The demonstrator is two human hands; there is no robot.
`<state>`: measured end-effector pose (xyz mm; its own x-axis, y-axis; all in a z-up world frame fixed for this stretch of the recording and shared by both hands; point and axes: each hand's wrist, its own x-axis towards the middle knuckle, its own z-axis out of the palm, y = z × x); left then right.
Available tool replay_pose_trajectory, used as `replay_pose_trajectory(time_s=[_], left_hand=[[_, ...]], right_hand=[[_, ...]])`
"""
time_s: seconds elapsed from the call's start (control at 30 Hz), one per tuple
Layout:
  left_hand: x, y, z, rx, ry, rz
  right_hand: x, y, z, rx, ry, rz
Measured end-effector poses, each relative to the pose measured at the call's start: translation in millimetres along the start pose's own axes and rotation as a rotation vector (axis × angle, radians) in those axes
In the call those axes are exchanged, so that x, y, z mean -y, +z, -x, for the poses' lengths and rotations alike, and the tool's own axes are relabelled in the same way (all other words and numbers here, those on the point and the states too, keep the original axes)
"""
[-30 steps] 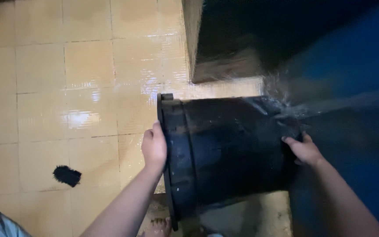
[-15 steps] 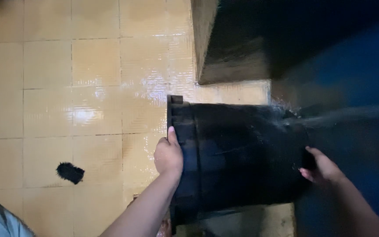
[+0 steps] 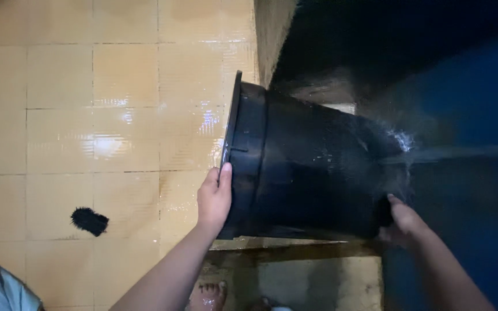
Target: Scrubbing a large black plastic bucket with a brush and rinsing it under a water pipe.
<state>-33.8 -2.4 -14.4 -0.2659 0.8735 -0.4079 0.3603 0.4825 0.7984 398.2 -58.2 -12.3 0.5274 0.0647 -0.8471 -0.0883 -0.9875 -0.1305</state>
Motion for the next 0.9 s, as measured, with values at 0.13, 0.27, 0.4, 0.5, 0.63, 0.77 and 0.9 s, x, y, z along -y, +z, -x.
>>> replay_pose_trajectory(time_s=[0.13, 0.27, 0.4, 0.5, 0.63, 0.77, 0.9], left_hand=[[17.5, -9.9, 0.5, 0.094, -0.006, 0.044], [-0.6, -22.0, 4.2, 0.159, -0.092, -0.018], [-23.4, -20.9, -6.6, 0.093, -0.063, -0.068], [-12.0, 9.6, -24.0, 0.039, -0.045, -0.043], [-26.1, 14.2, -20.6, -0.002, -0.039, -0.157], [-26.9, 11.7, -17.6, -0.004, -0.033, -0.236], [-21.8, 3.7, -16.3, 0.008, -0.038, -0.179]], right_hand=[[35.7, 23.4, 36.4, 0.075, -0.202, -0.068], [59.4, 21.1, 14.3, -0.141, -0.265, 0.077], [76.0, 9.4, 20.9, -0.127, -0.356, -0.472], [96.4, 8.5, 62.4, -0.032, -0.291, -0.852], [106.9, 0.0, 50.5, -0.023, -0.237, -1.071], [107.0, -16.5, 13.9, 0.182, -0.179, -1.24], [110.4, -1.6, 77.7, 0.171, -0.249, -1.256]])
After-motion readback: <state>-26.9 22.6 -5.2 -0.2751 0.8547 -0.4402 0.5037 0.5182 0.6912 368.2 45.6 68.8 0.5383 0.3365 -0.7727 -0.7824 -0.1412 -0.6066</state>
